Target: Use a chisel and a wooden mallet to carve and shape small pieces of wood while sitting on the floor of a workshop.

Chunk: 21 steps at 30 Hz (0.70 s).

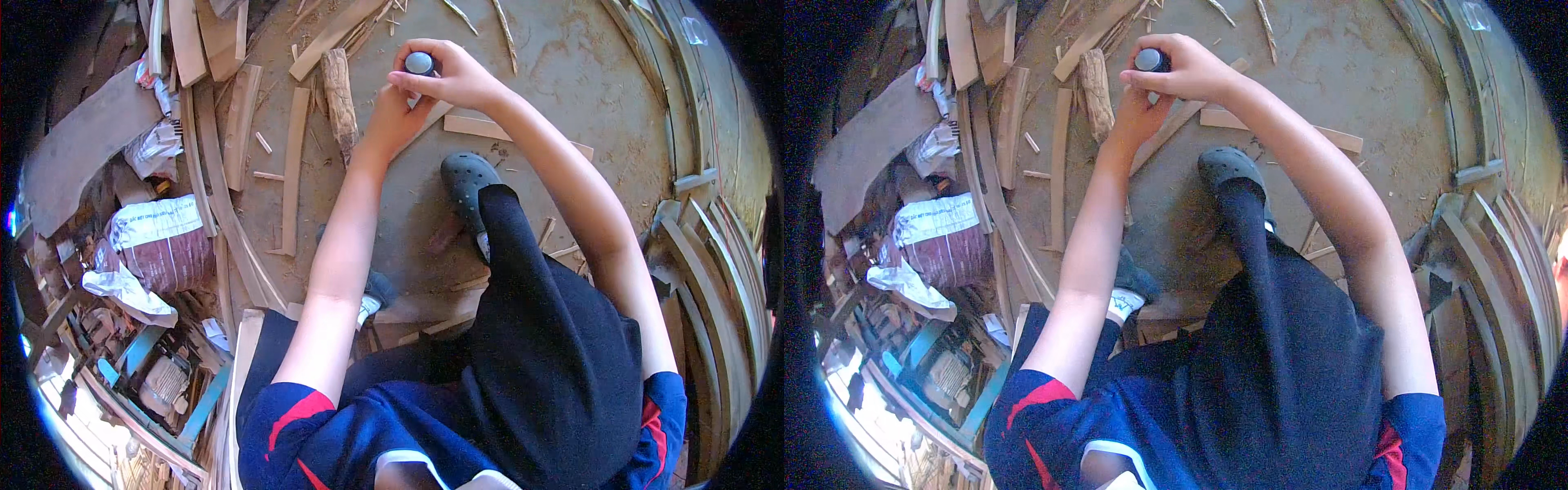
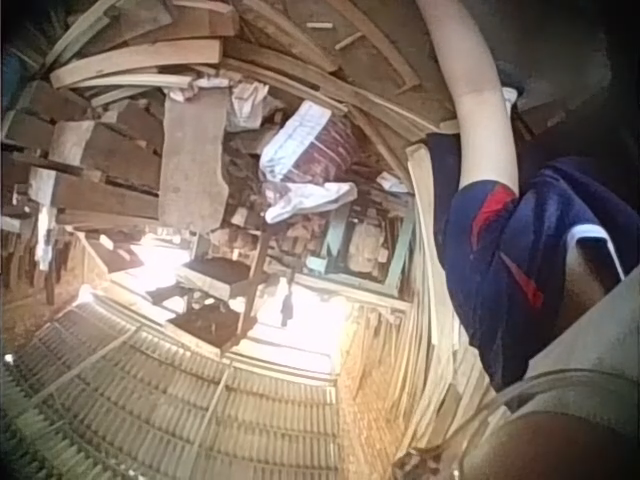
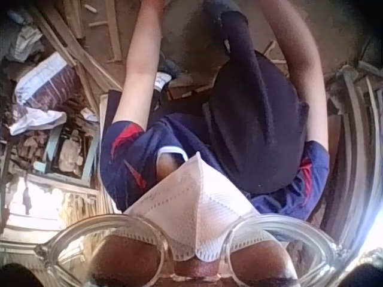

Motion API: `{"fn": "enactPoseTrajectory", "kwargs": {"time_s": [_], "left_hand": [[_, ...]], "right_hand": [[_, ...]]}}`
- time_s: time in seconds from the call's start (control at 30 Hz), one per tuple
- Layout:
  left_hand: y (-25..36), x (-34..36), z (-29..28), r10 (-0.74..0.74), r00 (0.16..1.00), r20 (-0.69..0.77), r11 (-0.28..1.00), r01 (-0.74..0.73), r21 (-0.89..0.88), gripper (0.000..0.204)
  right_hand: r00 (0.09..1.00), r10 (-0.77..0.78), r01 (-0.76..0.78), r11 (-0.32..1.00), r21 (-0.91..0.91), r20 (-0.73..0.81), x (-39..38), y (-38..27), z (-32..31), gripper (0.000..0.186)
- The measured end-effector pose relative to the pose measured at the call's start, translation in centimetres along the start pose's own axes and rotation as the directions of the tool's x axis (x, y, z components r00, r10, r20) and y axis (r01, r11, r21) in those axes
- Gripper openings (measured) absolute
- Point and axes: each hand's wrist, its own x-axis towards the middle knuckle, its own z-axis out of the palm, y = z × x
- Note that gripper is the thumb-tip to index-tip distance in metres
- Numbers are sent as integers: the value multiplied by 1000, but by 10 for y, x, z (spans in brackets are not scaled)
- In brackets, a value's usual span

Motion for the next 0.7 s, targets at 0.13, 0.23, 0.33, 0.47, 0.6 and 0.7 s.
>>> {"fn": "enactPoseTrajectory", "kwargs": {"time_s": [0.13,0.23,0.33,0.47,0.6,0.7], "left_hand": [[6,5,8,54,978,-203,998,-47,41,33],[4,7,5,81,961,-266,995,-62,81,25],[9,8,8,51,967,-252,994,-25,103,25],[13,10,9,85,963,-257,990,-52,132,24],[10,11,9,77,964,-254,992,-50,114,23],[7,12,10,115,954,-277,991,-92,95,24]], "right_hand": [[998,31,-35,997,-75,-54,3,0,1,31],[976,211,-208,976,55,-58,7,-6,3,33],[985,143,-143,990,8,-92,5,-5,1,35],[993,41,-46,998,-44,-111,4,1,-2,37],[990,89,-89,996,-3,-110,4,1,-1,38],[990,87,-88,996,1,-108,5,-2,-1,38]]}}
